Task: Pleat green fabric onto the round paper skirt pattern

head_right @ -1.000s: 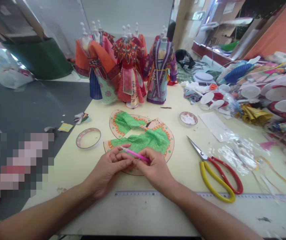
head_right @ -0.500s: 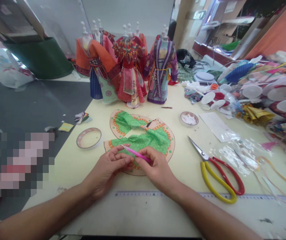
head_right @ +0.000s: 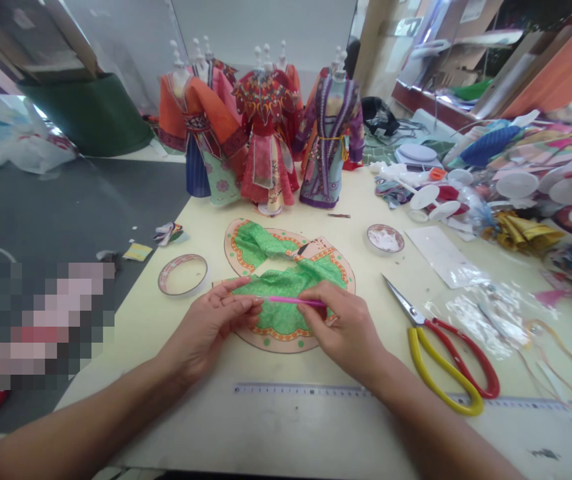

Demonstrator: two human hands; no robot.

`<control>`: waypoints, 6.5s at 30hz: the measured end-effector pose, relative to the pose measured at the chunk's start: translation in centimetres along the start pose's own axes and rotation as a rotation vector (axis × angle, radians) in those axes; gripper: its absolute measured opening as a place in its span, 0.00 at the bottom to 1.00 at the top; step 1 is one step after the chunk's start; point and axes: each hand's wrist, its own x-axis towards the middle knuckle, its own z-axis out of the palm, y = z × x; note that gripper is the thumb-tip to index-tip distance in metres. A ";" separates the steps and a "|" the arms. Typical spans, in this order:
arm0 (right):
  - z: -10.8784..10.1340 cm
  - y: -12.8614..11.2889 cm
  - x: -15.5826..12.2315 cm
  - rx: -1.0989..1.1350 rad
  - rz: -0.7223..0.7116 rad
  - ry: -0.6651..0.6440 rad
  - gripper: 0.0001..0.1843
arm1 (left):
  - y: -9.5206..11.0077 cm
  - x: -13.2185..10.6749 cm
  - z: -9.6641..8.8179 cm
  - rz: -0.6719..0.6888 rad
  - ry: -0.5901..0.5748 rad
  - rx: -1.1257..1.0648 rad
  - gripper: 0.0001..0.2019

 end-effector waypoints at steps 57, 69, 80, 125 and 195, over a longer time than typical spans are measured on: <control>1.0 0.6 -0.6 -0.150 -0.138 -0.103 0.05 | 2.8 1.5 -2.6 0.285 -0.173 0.671 0.21; 3.0 0.8 -1.0 -0.272 -0.238 -0.113 0.07 | 2.4 2.4 -3.6 0.420 -0.266 1.290 0.23; 3.1 0.9 -0.9 -0.294 -0.228 -0.109 0.08 | 2.2 2.5 -3.8 0.402 -0.299 1.299 0.25; 3.4 0.9 -0.9 -0.328 -0.300 -0.100 0.07 | 2.5 2.1 -3.6 0.407 -0.315 1.263 0.23; 3.5 1.0 -0.9 -0.347 -0.307 -0.079 0.07 | 2.4 2.4 -3.8 0.401 -0.314 1.296 0.23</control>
